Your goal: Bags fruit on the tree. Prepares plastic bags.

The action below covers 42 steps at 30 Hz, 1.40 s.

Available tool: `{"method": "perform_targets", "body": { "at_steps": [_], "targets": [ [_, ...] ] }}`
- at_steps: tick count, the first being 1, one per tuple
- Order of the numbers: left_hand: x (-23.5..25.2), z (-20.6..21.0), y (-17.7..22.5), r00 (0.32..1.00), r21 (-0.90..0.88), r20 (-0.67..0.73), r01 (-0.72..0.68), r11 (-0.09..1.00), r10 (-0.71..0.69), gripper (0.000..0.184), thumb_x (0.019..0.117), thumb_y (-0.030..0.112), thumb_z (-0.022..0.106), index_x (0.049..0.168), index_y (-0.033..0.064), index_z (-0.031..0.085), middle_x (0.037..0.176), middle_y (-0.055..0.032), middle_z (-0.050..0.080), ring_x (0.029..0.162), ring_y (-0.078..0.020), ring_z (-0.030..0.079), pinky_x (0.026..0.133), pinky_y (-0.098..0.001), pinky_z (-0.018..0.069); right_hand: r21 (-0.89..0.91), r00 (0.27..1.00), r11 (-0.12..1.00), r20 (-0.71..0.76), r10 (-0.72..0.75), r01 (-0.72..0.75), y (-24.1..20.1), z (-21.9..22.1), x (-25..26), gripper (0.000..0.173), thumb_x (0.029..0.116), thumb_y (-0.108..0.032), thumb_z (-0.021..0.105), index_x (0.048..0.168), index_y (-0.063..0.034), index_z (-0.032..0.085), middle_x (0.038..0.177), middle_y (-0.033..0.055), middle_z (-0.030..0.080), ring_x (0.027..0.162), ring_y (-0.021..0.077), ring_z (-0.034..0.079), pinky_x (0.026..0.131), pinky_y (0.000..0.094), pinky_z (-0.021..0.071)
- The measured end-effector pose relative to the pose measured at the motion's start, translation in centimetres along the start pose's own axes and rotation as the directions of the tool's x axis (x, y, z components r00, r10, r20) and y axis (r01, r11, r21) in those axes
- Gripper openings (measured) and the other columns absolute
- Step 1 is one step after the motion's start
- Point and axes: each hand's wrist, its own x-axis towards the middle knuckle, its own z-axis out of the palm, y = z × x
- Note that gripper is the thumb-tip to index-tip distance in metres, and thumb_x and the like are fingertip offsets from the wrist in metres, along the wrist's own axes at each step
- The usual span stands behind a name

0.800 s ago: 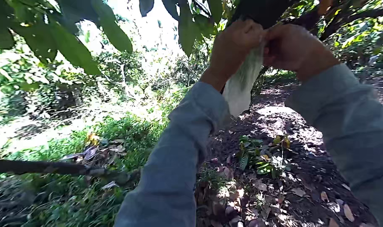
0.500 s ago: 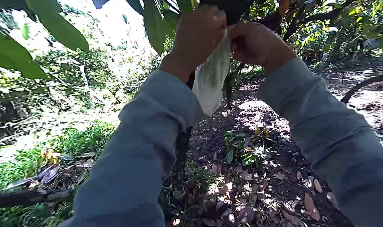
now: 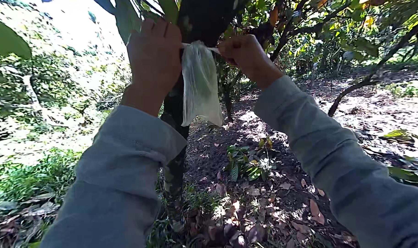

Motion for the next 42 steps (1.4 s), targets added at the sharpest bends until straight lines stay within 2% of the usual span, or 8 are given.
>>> {"method": "perform_targets", "body": {
  "at_steps": [6,13,19,31,34,38,40,42],
  "targets": [
    [-5.5,1.3,3.9,0.827,-0.728,0.459,0.56,0.396,-0.325,0.065,0.1091,0.055,0.025,0.146,0.006,0.045,0.126,-0.0161,0.063,0.107,-0.0248,0.067,0.089,-0.0487,0.058,0.336,0.962,0.901,0.076,0.263,-0.273,0.2,3.2,-6.2,0.048,0.1077,-0.038,0.051,0.149,-0.0135,0.044,0.128,0.0138,0.064,0.108,0.0251,0.067,0.084,0.045,0.0577],
    [-13.7,4.1,5.9,0.835,-0.794,0.48,0.544,0.272,-0.27,0.03,0.1119,0.026,0.039,0.115,0.0027,0.059,0.071,0.0004,0.063,0.051,-0.0046,0.055,0.049,-0.021,0.0489,0.203,0.988,0.969,0.076,0.131,-0.144,2.5,4.9,-16.2,0.022,0.1079,-0.026,0.052,0.113,-0.0085,0.065,0.079,-0.0022,0.061,0.059,0.002,0.053,0.055,0.0185,0.0478],
    [-22.1,5.3,4.6,0.843,-0.797,0.501,0.537,0.278,-0.195,0.033,0.1114,0.021,0.036,0.117,0.0048,0.064,0.07,0.0088,0.062,0.055,0.0006,0.057,0.052,-0.0185,0.0516,-0.056,0.941,0.987,0.299,0.16,-0.151,5.8,1.6,-20.8,0.02,0.1045,-0.015,0.055,0.105,-0.0011,0.07,0.077,-0.0072,0.065,0.064,-0.0044,0.056,0.06,0.0146,0.0492],
    [-47.1,9.4,18.0,0.69,-0.733,0.648,0.68,0.018,0.323,0.033,0.1085,0.023,0.045,0.121,0.0025,0.067,0.118,-0.0042,0.073,0.111,-0.0113,0.068,0.098,-0.0362,0.0559,0.004,0.368,0.86,0.905,0.214,-0.51,9.9,-4.5,-45.8,0.02,0.0992,-0.009,0.057,0.105,-0.0016,0.075,0.106,0.0046,0.075,0.097,0.0079,0.07,0.085,0.0267,0.0582],
    [-48.0,9.5,21.2,0.531,-0.763,0.588,0.615,0.2,0.61,0.036,0.1067,0.021,0.048,0.129,-0.0022,0.065,0.114,-0.0145,0.074,0.114,-0.03,0.068,0.111,-0.0604,0.0371,-0.055,0.183,0.848,0.967,0.176,-0.527,10.8,-4.7,-49.2,0.026,0.1021,-0.015,0.053,0.096,-0.001,0.075,0.084,0.0027,0.072,0.077,0.0043,0.066,0.072,0.026,0.0536],
    [-52.0,8.9,20.5,0.533,-0.808,0.585,0.449,0.382,0.611,0.048,0.1047,0.042,0.048,0.09,0.0056,0.076,0.088,-0.0142,0.071,0.097,-0.035,0.07,0.103,-0.0682,0.0368,-0.417,-0.263,0.711,0.909,0.323,-0.567,9.6,-7.8,-49.0,0.036,0.1056,-0.017,0.05,0.085,0.0049,0.069,0.065,0.0096,0.059,0.062,0.0184,0.057,0.061,0.042,0.0452],
    [-52.8,7.8,19.9,0.583,-0.797,0.604,0.418,0.436,0.543,0.053,0.1031,0.048,0.048,0.081,0.0077,0.073,0.084,-0.0136,0.069,0.094,-0.0351,0.069,0.1,-0.0659,0.0398,-0.463,-0.268,0.692,0.886,0.378,-0.553,9.4,-7.8,-48.3,0.034,0.1074,-0.017,0.048,0.09,0.0055,0.068,0.068,0.0099,0.06,0.062,0.0174,0.057,0.062,0.0392,0.0468],
    [-53.1,6.6,19.8,0.621,-0.767,0.629,0.396,0.505,0.468,0.049,0.1009,0.049,0.052,0.079,0.0098,0.073,0.084,-0.0124,0.068,0.093,-0.0341,0.069,0.097,-0.0635,0.0422,-0.384,-0.034,0.776,0.904,0.425,-0.501,10.4,-5.9,-48.7,0.029,0.1073,-0.016,0.049,0.095,0.0018,0.068,0.072,0.0067,0.064,0.061,0.0112,0.062,0.06,0.0305,0.0544]
  ]
}}
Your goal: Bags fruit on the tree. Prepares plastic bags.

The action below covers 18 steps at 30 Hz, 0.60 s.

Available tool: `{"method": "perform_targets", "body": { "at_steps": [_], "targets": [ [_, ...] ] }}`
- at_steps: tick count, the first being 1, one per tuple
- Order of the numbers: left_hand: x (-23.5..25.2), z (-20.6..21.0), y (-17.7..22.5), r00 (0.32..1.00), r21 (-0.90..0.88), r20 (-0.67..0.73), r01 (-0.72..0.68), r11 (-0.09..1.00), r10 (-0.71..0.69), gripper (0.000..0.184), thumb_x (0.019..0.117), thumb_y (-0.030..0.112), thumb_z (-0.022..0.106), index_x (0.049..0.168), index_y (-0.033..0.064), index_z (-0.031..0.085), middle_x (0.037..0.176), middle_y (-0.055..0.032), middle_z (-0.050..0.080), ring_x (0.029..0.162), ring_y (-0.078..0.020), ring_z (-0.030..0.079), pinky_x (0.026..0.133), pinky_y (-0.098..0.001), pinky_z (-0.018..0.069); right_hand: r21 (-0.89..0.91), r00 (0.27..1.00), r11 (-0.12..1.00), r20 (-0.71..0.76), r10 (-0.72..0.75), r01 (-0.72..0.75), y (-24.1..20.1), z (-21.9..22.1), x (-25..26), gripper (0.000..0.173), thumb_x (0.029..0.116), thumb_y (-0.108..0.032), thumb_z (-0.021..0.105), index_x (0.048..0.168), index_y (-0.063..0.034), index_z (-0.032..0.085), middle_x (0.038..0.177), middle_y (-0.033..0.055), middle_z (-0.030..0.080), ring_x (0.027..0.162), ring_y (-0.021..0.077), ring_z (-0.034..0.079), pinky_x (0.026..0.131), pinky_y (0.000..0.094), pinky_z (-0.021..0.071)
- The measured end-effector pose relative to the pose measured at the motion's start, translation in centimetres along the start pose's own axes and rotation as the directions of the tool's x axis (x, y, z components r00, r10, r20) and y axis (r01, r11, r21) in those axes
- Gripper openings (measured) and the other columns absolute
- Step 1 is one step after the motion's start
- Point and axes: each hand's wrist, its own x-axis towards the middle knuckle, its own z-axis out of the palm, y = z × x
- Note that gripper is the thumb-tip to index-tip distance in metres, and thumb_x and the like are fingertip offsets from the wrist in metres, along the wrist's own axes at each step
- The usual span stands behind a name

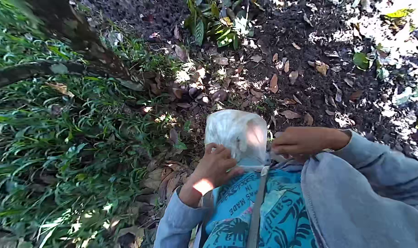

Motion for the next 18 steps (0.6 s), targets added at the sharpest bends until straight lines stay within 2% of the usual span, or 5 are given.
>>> {"method": "perform_targets", "body": {
  "at_steps": [3,7,11,15,18],
  "targets": [
    [-0.4,-0.2,1.5,0.996,0.053,-0.052,0.07,0.996,-0.067,0.033,0.0969,0.036,0.064,0.083,0.0084,0.074,0.087,-0.0134,0.07,0.093,-0.0342,0.07,0.096,-0.0628,0.0446,-0.111,0.96,0.99,-0.255,-0.115,0.089,0.3,2.4,5.6,0.027,0.1021,-0.014,0.058,0.114,0.0072,0.069,0.097,0.0214,0.069,0.084,0.0286,0.068,0.08,0.0423,0.057],
    [-1.6,0.9,3.6,0.979,0.056,-0.118,0.175,0.983,-0.168,0.022,0.095,0.024,0.069,0.084,0.0066,0.075,0.09,-0.0128,0.072,0.094,-0.0319,0.071,0.099,-0.0578,0.045,-0.315,0.98,0.928,-0.072,0.187,-0.2,-2.3,4.5,11.3,0.05,0.1036,-0.032,0.06,0.118,0.0161,0.061,0.118,0.0374,0.061,0.111,0.0545,0.061,0.091,0.0673,0.0485],
    [-4.1,2.5,4.1,0.911,0.041,-0.265,0.337,0.94,-0.315,0.031,0.0964,0.035,0.066,0.088,0.006,0.073,0.081,-0.0105,0.07,0.083,-0.0281,0.07,0.094,-0.0524,0.0481,-0.4,0.946,0.906,-0.217,-0.242,0.14,-0.7,6.4,13.3,0.02,0.0955,-0.012,0.067,0.094,0.0067,0.072,0.091,0.0279,0.071,0.089,0.0489,0.071,0.078,0.0648,0.0558],
    [-6.2,2.3,6.1,0.679,-0.208,-0.235,0.664,0.718,-0.696,0.054,0.0979,0.032,0.066,0.133,-0.0091,0.059,0.109,-0.022,0.073,0.103,-0.0381,0.071,0.099,-0.0576,0.0495,-0.139,0.917,0.912,-0.048,-0.395,0.386,-2.4,6.4,13.8,0.023,0.0971,-0.015,0.06,0.098,0.0075,0.067,0.087,0.023,0.069,0.081,0.0371,0.07,0.075,0.0534,0.0563],
    [-7.7,4.0,5.7,0.578,-0.209,-0.432,0.683,0.7,-0.692,0.04,0.0938,0.023,0.07,0.118,-0.0084,0.069,0.106,-0.0228,0.075,0.095,-0.0382,0.074,0.088,-0.0548,0.0549,-0.057,0.891,0.893,-0.063,-0.45,0.447,-3.7,8.1,15.7,0.024,0.0917,-0.018,0.061,0.098,0.0049,0.065,0.087,0.018,0.068,0.079,0.025,0.067,0.073,0.0396,0.0551]
  ]
}}
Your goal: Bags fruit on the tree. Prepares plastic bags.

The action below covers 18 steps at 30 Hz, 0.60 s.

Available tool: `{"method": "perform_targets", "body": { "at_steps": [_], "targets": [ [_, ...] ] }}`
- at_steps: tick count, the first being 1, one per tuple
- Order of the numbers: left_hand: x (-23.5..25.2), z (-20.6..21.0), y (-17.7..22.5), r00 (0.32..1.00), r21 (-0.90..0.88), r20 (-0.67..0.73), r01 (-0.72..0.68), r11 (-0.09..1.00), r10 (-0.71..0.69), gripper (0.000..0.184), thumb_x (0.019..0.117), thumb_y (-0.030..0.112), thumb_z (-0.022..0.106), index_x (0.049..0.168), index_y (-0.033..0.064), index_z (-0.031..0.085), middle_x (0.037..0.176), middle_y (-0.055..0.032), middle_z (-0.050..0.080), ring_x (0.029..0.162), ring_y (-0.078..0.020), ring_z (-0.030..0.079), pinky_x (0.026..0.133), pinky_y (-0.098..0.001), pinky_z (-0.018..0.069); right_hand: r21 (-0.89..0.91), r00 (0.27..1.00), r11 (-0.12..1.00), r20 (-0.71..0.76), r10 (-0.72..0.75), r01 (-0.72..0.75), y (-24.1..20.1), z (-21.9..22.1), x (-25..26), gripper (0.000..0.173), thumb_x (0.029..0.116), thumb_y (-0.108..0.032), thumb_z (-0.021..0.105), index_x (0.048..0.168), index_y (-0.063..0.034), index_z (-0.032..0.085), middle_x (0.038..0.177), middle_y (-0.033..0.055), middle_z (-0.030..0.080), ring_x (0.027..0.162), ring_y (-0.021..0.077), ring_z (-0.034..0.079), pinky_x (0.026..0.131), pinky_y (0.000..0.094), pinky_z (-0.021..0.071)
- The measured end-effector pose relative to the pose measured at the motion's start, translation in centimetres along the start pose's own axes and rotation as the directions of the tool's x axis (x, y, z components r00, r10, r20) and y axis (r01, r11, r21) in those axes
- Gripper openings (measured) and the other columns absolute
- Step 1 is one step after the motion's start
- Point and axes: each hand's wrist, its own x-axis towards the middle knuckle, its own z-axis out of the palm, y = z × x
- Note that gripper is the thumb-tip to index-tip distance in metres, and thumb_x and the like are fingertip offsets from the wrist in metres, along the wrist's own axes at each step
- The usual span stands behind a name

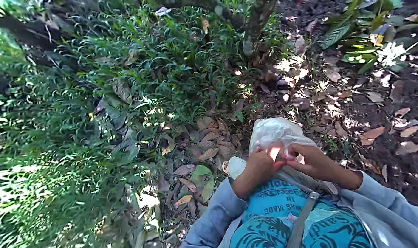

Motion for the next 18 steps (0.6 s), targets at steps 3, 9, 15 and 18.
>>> {"method": "perform_targets", "body": {
  "at_steps": [3,9,15,18],
  "targets": [
    [-0.8,-0.8,-2.2,0.989,0.001,-0.141,-0.055,0.998,0.055,0.03,0.0853,0.006,0.072,0.112,-0.0076,0.071,0.092,-0.0201,0.075,0.078,-0.0346,0.074,0.071,-0.0506,0.0555,-0.078,0.996,0.993,-0.018,0.087,-0.088,-1.0,2.3,2.7,0.033,0.0909,-0.024,0.068,0.1,0.0076,0.064,0.079,0.0171,0.064,0.07,0.0243,0.062,0.066,0.0397,0.0513],
    [-4.4,-6.2,-7.5,0.97,0.061,-0.196,-0.134,0.989,0.143,0.03,0.0845,0.014,0.078,0.106,-0.0048,0.069,0.089,-0.0145,0.075,0.075,-0.0285,0.074,0.068,-0.0448,0.0571,-0.162,0.943,0.929,-0.058,0.328,-0.333,-4.7,7.2,8.3,0.05,0.0903,-0.025,0.075,0.122,0.0103,0.057,0.085,0.0201,0.066,0.073,0.0322,0.065,0.07,0.0515,0.0543],
    [-8.8,-9.1,-14.7,0.916,0.168,-0.163,-0.341,0.925,0.367,0.013,0.094,0.017,0.068,0.086,0.0082,0.074,0.095,-0.0076,0.076,0.097,-0.0241,0.072,0.085,-0.0409,0.0539,-0.22,0.999,0.975,0.022,0.027,-0.021,-7.5,12.6,15.1,0.021,0.0966,-0.013,0.063,0.099,0.0063,0.071,0.09,0.0222,0.07,0.081,0.0362,0.07,0.075,0.0528,0.0573],
    [-10.5,-11.2,-17.3,0.989,0.074,0.113,-0.101,0.992,0.093,0.036,0.1058,0.03,0.051,0.112,0.0054,0.077,0.128,-0.0158,0.07,0.125,-0.0344,0.063,0.104,-0.0556,0.0452,0.114,0.995,0.989,-0.02,-0.094,0.096,-10.0,12.3,17.7,0.023,0.1019,-0.023,0.055,0.1,-0.0018,0.064,0.081,0.0001,0.065,0.071,0.0024,0.061,0.068,0.0208,0.0539]
  ]
}}
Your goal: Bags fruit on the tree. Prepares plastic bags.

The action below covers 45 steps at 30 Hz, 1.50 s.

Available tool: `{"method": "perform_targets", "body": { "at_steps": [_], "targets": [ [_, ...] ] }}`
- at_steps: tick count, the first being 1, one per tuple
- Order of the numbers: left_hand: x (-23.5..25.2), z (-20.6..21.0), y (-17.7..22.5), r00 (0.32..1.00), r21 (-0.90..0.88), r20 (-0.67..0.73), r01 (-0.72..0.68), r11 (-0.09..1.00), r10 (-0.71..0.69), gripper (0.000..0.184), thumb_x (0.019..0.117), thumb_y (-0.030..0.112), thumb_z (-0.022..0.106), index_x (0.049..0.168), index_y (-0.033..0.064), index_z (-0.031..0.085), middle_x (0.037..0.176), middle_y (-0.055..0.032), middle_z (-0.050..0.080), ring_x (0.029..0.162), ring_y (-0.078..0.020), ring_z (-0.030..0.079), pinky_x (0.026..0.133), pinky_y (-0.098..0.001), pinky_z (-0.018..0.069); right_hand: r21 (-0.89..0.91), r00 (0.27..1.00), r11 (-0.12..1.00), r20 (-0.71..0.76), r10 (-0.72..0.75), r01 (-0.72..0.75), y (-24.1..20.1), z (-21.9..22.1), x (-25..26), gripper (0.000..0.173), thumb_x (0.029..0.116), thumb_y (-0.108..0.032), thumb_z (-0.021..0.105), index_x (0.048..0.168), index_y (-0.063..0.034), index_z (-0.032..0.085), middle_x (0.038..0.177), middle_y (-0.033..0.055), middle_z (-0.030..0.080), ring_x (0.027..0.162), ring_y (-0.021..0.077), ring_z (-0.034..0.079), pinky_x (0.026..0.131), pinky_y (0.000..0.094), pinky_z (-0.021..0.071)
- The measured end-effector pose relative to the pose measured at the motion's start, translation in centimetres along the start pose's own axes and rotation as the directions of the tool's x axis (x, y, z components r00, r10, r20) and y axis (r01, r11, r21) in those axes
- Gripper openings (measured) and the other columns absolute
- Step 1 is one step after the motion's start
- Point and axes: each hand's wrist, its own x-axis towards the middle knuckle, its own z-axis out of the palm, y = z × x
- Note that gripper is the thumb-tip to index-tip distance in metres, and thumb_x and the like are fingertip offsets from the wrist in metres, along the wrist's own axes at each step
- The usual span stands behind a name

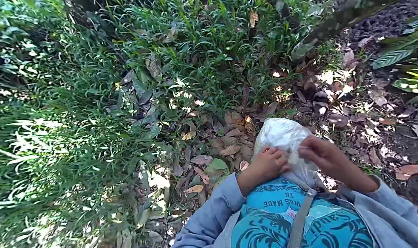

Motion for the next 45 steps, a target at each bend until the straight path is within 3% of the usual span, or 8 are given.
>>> {"method": "perform_targets", "body": {
  "at_steps": [5,8,13,18,27,33,39,45],
  "targets": [
    [-2.2,-5.2,-1.3,0.92,-0.18,0.317,0.299,0.937,-0.232,0.03,0.0934,0.014,0.07,0.116,-0.006,0.072,0.133,-0.0243,0.065,0.131,-0.0419,0.055,0.111,-0.0623,0.0322,0.455,0.971,0.878,0.1,-0.215,0.148,-5.2,-0.3,6.0,0.015,0.108,-0.032,0.051,0.108,-0.0243,0.064,0.083,-0.0211,0.061,0.072,-0.0149,0.056,0.065,0.0048,0.0479],
    [-3.4,-10.8,-1.8,0.909,-0.432,-0.109,0.32,0.843,-0.401,0.027,0.091,-0.009,0.06,0.115,-0.0191,0.064,0.114,-0.0287,0.069,0.111,-0.0343,0.068,0.102,-0.0484,0.0504,0.266,0.928,0.894,-0.001,-0.372,0.359,-6.5,-0.8,12.6,0.021,0.1096,-0.025,0.047,0.11,-0.0105,0.062,0.077,-0.0086,0.063,0.067,-0.0082,0.059,0.063,0.0094,0.0509],
    [0.2,-24.0,-6.2,0.699,-0.608,-0.648,-0.236,0.758,-0.302,0.109,0.0902,0.069,0.059,0.155,-0.008,0.016,0.141,-0.0102,0.059,0.122,-0.0092,0.062,0.102,-0.0316,0.0541,-0.029,0.809,0.815,-0.103,-0.579,0.579,-11.3,0.0,27.2,0.027,0.1075,-0.02,0.049,0.108,0.0029,0.065,0.07,0.0055,0.063,0.059,0.0033,0.058,0.059,0.0187,0.0509],
    [3.3,-37.6,-8.0,0.521,-0.321,-0.761,0.215,0.922,-0.387,0.024,0.0978,0.016,0.064,0.115,-0.0013,0.066,0.081,0.0021,0.066,0.067,0.0,0.06,0.063,-0.0193,0.0528,-0.067,0.723,0.76,-0.264,-0.638,0.646,-17.4,-2.3,41.3,0.024,0.1028,-0.017,0.059,0.111,0.0024,0.071,0.068,0.0071,0.066,0.054,0.0104,0.06,0.053,0.0287,0.0545],
    [11.7,-57.1,-17.3,0.39,-0.239,-0.909,-0.198,0.951,-0.147,0.023,0.1069,0.013,0.034,0.102,0.0111,0.057,0.081,0.0072,0.067,0.074,-0.0002,0.066,0.069,-0.0193,0.0583,0.475,0.709,0.634,0.029,-0.705,0.611,-23.0,-9.7,64.6,0.027,0.1082,-0.015,0.048,0.132,-0.0033,0.055,0.093,0.0028,0.068,0.079,0.0076,0.066,0.072,0.0263,0.0575],
    [23.2,-73.0,-19.1,0.021,0.225,-0.973,-0.102,0.969,0.228,0.016,0.1033,0.007,0.041,0.099,0.0083,0.057,0.079,0.0083,0.064,0.074,0.0008,0.065,0.07,-0.0199,0.0579,0.797,0.48,0.353,0.09,-0.872,0.49,-32.1,-18.2,79.4,0.016,0.1038,-0.004,0.052,0.118,-0.0042,0.059,0.093,-0.0006,0.069,0.086,0.007,0.069,0.081,0.0268,0.0586],
    [21.6,-80.1,-12.5,0.197,0.356,-0.9,-0.186,0.916,0.39,0.017,0.0957,0.029,0.06,0.088,0.0268,0.076,0.082,0.0107,0.074,0.078,0.0017,0.07,0.074,-0.0195,0.0587,0.874,-0.182,0.077,0.185,-0.966,0.481,-39.2,-22.6,86.7,0.017,0.0988,-0.019,0.051,0.089,-0.0221,0.064,0.061,-0.0174,0.057,0.051,-0.0088,0.052,0.047,0.0101,0.044],
    [19.3,-81.8,-1.8,0.576,0.608,-0.736,0.332,0.721,0.355,0.016,0.0994,0.046,0.059,0.102,0.0386,0.073,0.1,0.0216,0.07,0.09,0.008,0.064,0.077,-0.0118,0.054,0.79,-0.457,-0.359,-0.114,-0.882,0.497,-46.8,-24.7,89.5,0.026,0.1001,-0.018,0.041,0.088,-0.0187,0.065,0.079,-0.014,0.07,0.077,-0.0048,0.065,0.075,0.0183,0.0557]
  ]
}}
